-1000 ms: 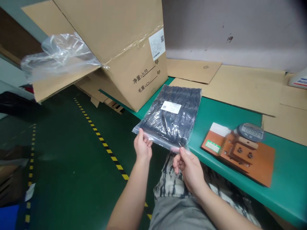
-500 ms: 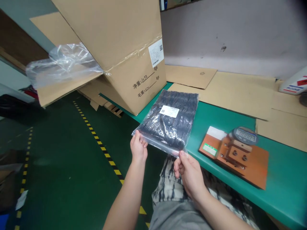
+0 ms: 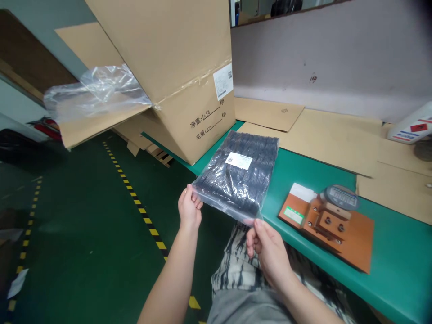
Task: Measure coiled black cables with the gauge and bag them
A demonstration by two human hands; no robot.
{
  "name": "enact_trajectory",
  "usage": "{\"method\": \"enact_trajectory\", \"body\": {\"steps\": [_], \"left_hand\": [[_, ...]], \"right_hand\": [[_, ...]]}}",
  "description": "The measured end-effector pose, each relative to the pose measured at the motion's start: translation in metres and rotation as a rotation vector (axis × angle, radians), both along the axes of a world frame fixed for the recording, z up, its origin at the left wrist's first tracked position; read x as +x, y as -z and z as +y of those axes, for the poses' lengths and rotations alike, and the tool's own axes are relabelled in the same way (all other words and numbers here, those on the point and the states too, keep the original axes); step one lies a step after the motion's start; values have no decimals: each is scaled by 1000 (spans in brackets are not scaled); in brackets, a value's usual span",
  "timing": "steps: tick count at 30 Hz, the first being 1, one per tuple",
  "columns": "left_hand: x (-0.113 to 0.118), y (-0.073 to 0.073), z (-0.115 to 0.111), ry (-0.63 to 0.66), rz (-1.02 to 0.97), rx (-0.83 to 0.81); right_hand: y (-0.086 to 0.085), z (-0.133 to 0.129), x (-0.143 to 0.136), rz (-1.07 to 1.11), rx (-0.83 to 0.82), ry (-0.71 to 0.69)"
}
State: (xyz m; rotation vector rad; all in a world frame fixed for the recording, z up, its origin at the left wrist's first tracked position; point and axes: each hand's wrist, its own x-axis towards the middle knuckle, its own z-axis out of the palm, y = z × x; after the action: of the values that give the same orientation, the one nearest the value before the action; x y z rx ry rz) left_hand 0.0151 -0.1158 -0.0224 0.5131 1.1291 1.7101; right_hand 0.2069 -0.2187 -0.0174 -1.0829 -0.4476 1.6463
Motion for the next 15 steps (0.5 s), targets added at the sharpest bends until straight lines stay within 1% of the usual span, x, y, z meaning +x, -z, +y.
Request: {"method": "enact_trajectory", "body": {"steps": [3, 5, 8, 11, 13, 15], "left_hand": [[-1, 0, -1, 21, -10, 17], [-3, 0, -7, 53, -8, 18], [-10, -1, -23, 141, 20, -15], [-23, -3, -34, 244, 69, -63], [-33, -5, -33, 305, 103, -95], [-43, -7, -26, 388, 142, -140]], "right_hand": [[-1, -1, 7, 11, 11, -44], [-1, -4, 13, 4, 5, -78], [2, -11, 23, -15, -18, -104], [4, -15, 29, -24, -39, -112], [5, -16, 31, -36, -53, -121], [5, -15, 31, -54, -70, -136]]}}
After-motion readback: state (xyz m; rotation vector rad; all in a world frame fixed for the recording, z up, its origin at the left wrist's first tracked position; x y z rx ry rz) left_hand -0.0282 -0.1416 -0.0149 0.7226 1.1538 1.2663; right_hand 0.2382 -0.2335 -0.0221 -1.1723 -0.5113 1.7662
